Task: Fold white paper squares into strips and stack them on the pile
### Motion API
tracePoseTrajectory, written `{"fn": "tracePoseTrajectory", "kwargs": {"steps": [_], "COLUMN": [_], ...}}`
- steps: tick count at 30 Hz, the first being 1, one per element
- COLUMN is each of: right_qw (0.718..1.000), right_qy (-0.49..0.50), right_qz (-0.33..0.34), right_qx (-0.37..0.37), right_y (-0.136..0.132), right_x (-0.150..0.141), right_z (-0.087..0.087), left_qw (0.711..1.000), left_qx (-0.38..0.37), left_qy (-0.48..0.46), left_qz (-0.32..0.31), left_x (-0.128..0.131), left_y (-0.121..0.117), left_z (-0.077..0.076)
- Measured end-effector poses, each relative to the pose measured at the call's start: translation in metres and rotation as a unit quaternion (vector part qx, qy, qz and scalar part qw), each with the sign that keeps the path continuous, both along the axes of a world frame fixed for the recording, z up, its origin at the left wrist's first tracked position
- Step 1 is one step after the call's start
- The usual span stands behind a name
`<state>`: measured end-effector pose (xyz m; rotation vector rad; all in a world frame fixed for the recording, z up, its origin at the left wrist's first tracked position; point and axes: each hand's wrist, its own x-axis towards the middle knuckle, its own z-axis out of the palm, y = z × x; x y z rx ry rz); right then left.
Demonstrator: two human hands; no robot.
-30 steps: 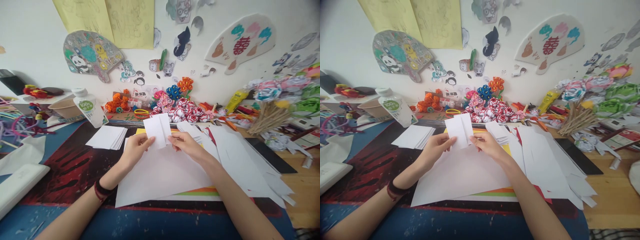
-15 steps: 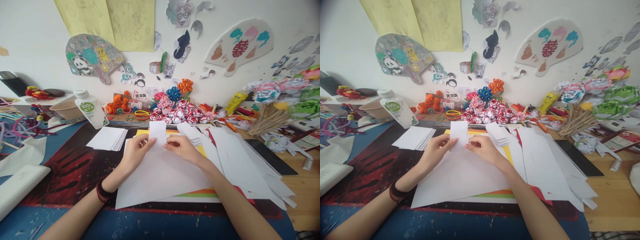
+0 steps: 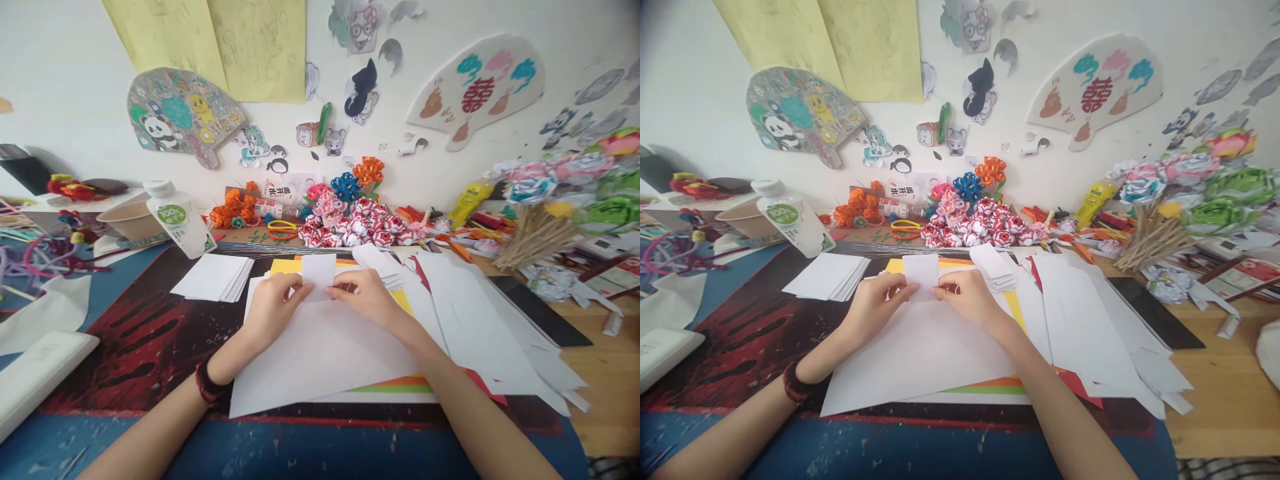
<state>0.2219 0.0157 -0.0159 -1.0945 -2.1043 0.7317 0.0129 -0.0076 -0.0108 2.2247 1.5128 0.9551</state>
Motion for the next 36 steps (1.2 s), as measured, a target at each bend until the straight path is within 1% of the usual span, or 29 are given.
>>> {"fn": "tracePoseTrajectory", "kwargs": {"steps": [4,8,15,20,22,26,30,32,34,36], "right_qw": [0.999,0.998,0.997,0.997,0.999,0.998,0.988,0.979,0.963,0.938], "right_qy": [-0.046,-0.070,-0.071,-0.071,-0.043,0.050,0.140,0.185,0.230,0.271], "right_qz": [-0.010,-0.008,0.001,-0.004,-0.009,-0.030,-0.048,-0.068,-0.130,-0.214], "right_qx": [0.000,-0.002,0.000,-0.002,0.001,-0.002,-0.042,-0.057,-0.048,-0.043], "right_y": [0.002,0.001,0.000,0.002,0.002,0.001,-0.001,0.002,0.009,0.018], "right_x": [0.001,0.001,0.001,0.002,0.002,-0.001,-0.001,0.007,0.022,0.045], "right_z": [-0.004,-0.005,-0.004,-0.006,-0.005,0.000,0.006,0.010,0.014,0.016], "left_qw": [0.999,0.997,0.996,0.997,0.999,0.999,0.993,0.991,0.990,0.990], "left_qx": [-0.002,-0.003,-0.008,-0.006,-0.009,-0.027,-0.048,-0.048,-0.041,-0.034], "left_qy": [0.051,0.082,0.086,0.076,0.048,-0.046,-0.104,-0.124,-0.135,-0.137], "left_qz": [-0.006,-0.004,-0.001,-0.005,-0.001,0.005,-0.015,-0.018,-0.002,0.026], "left_x": [0.000,-0.002,-0.002,-0.001,-0.001,-0.002,-0.002,-0.003,-0.006,-0.010], "left_y": [0.002,0.004,0.005,0.003,0.002,0.001,0.000,0.001,0.003,0.006], "left_z": [-0.004,-0.008,-0.011,-0.006,-0.003,0.003,0.007,0.008,0.009,0.010]}}
